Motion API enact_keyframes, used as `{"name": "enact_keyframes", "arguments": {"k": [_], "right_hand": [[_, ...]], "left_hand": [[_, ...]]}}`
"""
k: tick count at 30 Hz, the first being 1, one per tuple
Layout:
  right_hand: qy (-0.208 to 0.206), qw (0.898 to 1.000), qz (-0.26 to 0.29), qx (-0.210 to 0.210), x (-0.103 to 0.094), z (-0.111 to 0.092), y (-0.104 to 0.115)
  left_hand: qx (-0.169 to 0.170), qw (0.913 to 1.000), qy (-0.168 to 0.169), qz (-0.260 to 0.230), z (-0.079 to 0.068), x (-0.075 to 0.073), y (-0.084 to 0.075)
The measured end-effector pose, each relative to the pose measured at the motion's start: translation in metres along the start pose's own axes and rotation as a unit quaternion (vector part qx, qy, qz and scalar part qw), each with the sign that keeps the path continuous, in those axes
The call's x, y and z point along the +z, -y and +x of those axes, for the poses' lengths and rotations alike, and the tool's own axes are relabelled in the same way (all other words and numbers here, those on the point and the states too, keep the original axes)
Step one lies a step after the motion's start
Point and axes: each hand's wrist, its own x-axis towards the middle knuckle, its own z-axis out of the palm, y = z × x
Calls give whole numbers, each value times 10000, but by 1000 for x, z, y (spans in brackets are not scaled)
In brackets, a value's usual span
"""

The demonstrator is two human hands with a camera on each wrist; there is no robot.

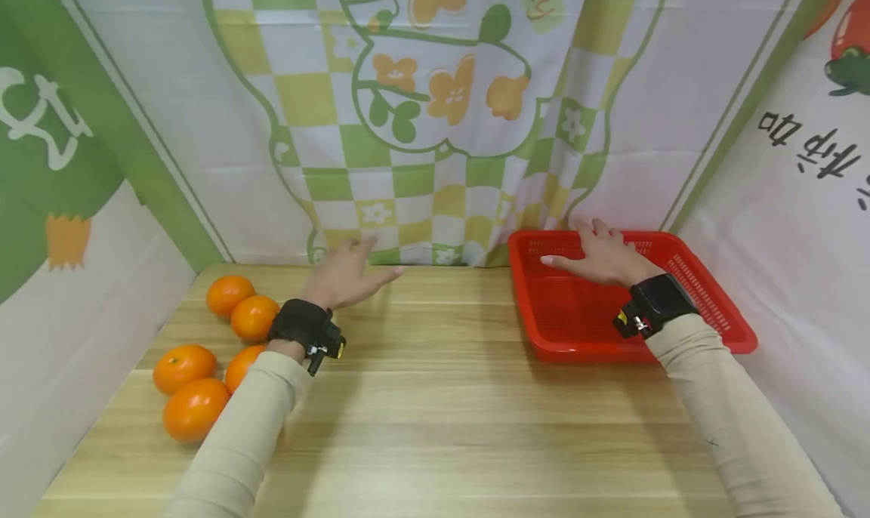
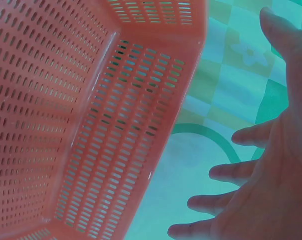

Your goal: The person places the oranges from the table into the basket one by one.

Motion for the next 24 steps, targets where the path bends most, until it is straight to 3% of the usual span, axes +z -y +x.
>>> {"name": "enact_keyframes", "arguments": {"k": [17, 24], "right_hand": [[-155, 9999, 34, -4, -1, -6, -17], [-220, 9998, -2, 14, -3, -9, -23]], "left_hand": [[351, 9990, -93, -250, 11, 18, -23], [319, 9990, -73, -295, 14, 24, -32]]}}
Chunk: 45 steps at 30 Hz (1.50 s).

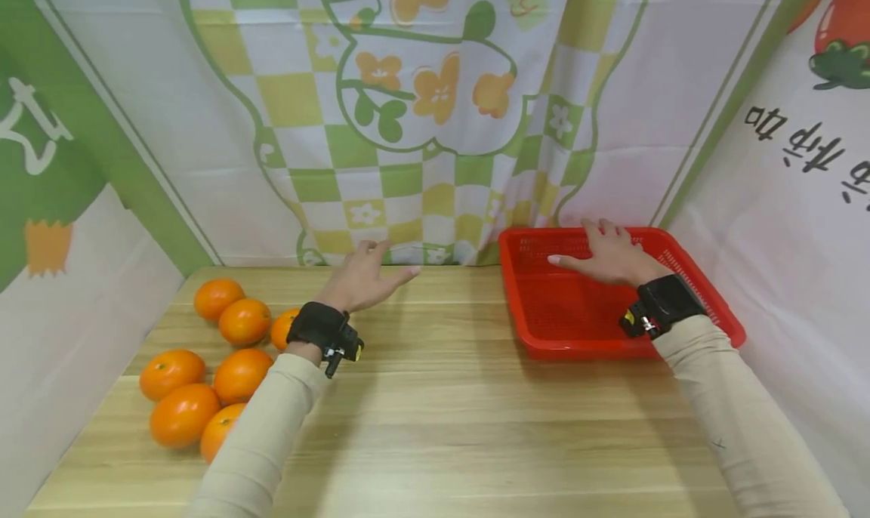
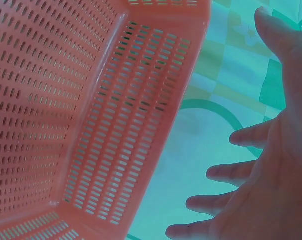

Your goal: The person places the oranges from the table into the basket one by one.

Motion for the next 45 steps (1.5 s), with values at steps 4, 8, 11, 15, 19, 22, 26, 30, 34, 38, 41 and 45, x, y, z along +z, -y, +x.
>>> {"name": "enact_keyframes", "arguments": {"k": [4, 8, 11, 15, 19, 22, 26, 30, 34, 38, 41, 45], "right_hand": [[1, 9999, -57, 103, -1, -2, -4], [-1, 9999, -79, 89, 0, -5, -8], [22, 9999, -89, 100, 0, -8, -12], [70, 9998, -62, 147, -1, -13, -17], [102, 9998, -53, 150, -4, -17, -22], [98, 9998, -78, 149, -5, -20, -27], [107, 9997, -126, 199, -7, -25, -35], [82, 9996, -158, 231, -11, -29, -44], [92, 9996, -113, 254, -12, -32, -52], [146, 9994, -29, 309, -12, -34, -60], [218, 9991, 44, 357, -13, -35, -65], [244, 9989, 89, 396, -11, -38, -77]], "left_hand": [[64, 10000, 18, -50, 3, 2, -5], [77, 10000, -18, -58, 4, 5, -8], [30, 10000, -25, -73, 5, 7, -10], [-27, 9999, 13, -148, 6, 10, -14], [-68, 9995, 32, -304, 5, 13, -17], [-81, 9991, 50, -423, 5, 16, -20], [-73, 9986, 5, -516, 7, 23, -24], [15, 9981, -84, -613, 9, 29, -27], [61, 9981, -78, -608, 13, 35, -32], [40, 9983, 17, -584, 15, 38, -36], [42, 9983, 66, -574, 18, 39, -40], [69, 9982, 83, -582, 22, 42, -46]]}}
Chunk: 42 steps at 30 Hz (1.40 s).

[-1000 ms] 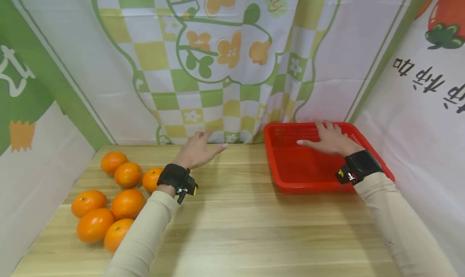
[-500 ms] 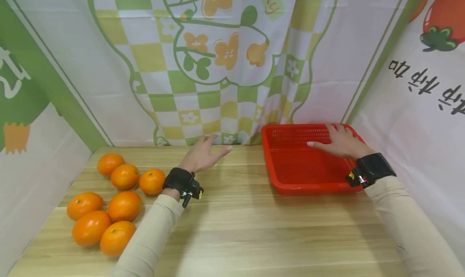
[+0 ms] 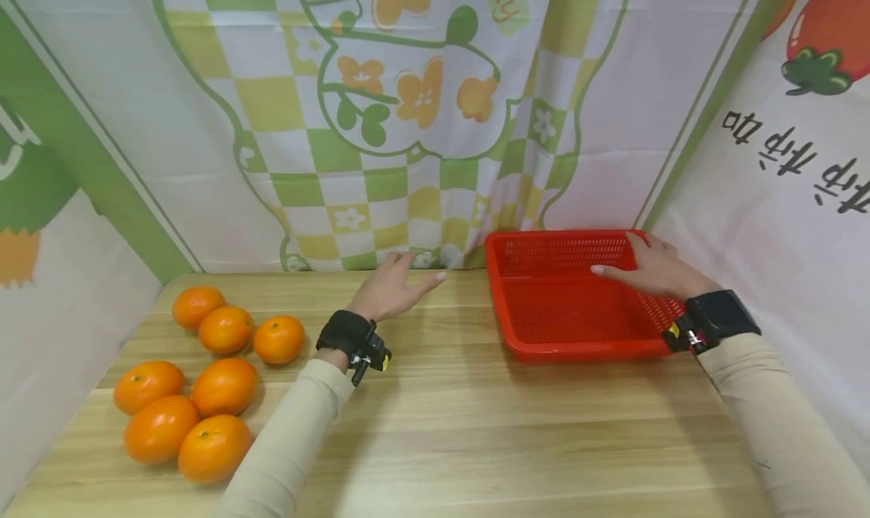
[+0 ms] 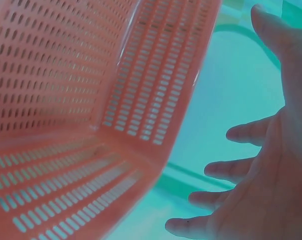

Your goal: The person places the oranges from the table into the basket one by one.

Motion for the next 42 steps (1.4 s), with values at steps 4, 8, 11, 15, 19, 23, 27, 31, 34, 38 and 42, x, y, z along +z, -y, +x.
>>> {"name": "enact_keyframes", "arguments": {"k": [4, 8, 11, 15, 19, 23, 27, 31, 34, 38, 42], "right_hand": [[-21, 10000, 16, 44, 1, -1, -13], [-27, 9999, 9, 126, 2, -3, -25], [-100, 9999, 44, 109, 2, -5, -34], [-256, 9993, 278, -24, 2, -9, -43], [-199, 9984, 523, 86, 1, -13, -51], [5, 9972, 673, 335, 2, -17, -59], [120, 9958, 824, 384, 3, -23, -67], [114, 9960, 789, 406, 4, -31, -76], [38, 9957, 793, 468, 7, -36, -83], [25, 9941, 909, 593, 11, -41, -93], [107, 9930, 1006, 612, 14, -45, -99]], "left_hand": [[18, 10000, -15, 44, 3, 3, -4], [46, 10000, -34, 80, 5, 7, -6], [87, 10000, -25, -12, 5, 9, -8], [119, 9999, 18, -111, 5, 10, -12], [142, 9998, 34, -118, 6, 12, -14], [178, 9998, 33, -108, 9, 15, -15], [194, 9998, -4, -108, 12, 18, -18], [173, 9997, 8, -145, 12, 20, -22], [165, 9997, -5, -188, 12, 21, -26], [146, 9996, -45, -224, 14, 23, -31], [138, 9993, -63, -339, 16, 26, -34]]}}
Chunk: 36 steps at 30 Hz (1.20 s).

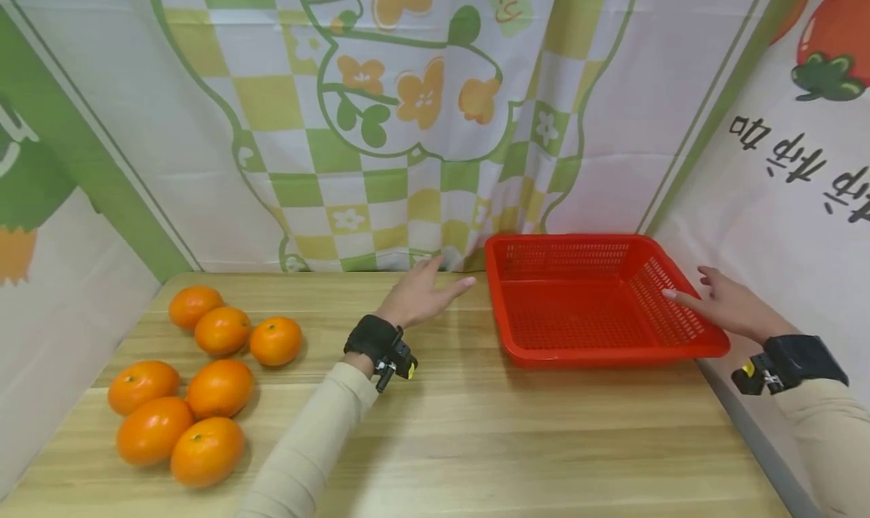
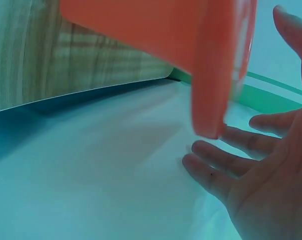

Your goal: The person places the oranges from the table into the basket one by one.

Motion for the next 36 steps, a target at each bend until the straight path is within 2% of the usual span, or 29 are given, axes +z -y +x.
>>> {"name": "enact_keyframes", "arguments": {"k": [9, 20, 26, 34, 36], "right_hand": [[203, 9994, 283, 10, 8, -1, -5], [319, 9987, 397, 30, 15, 6, -14], [310, 9981, 541, 3, 21, 5, -13], [325, 9911, 1285, -137, 24, 6, -19], [335, 9883, 1488, -52, 25, 6, -22]], "left_hand": [[-152, 9988, -45, -466, 4, 20, -3], [-380, 9917, -166, -1214, 11, 47, -7], [-589, 9876, -43, -1457, 13, 58, -11], [-693, 9747, -65, -2124, 18, 65, -25], [-755, 9679, -63, -2396, 18, 67, -28]]}}
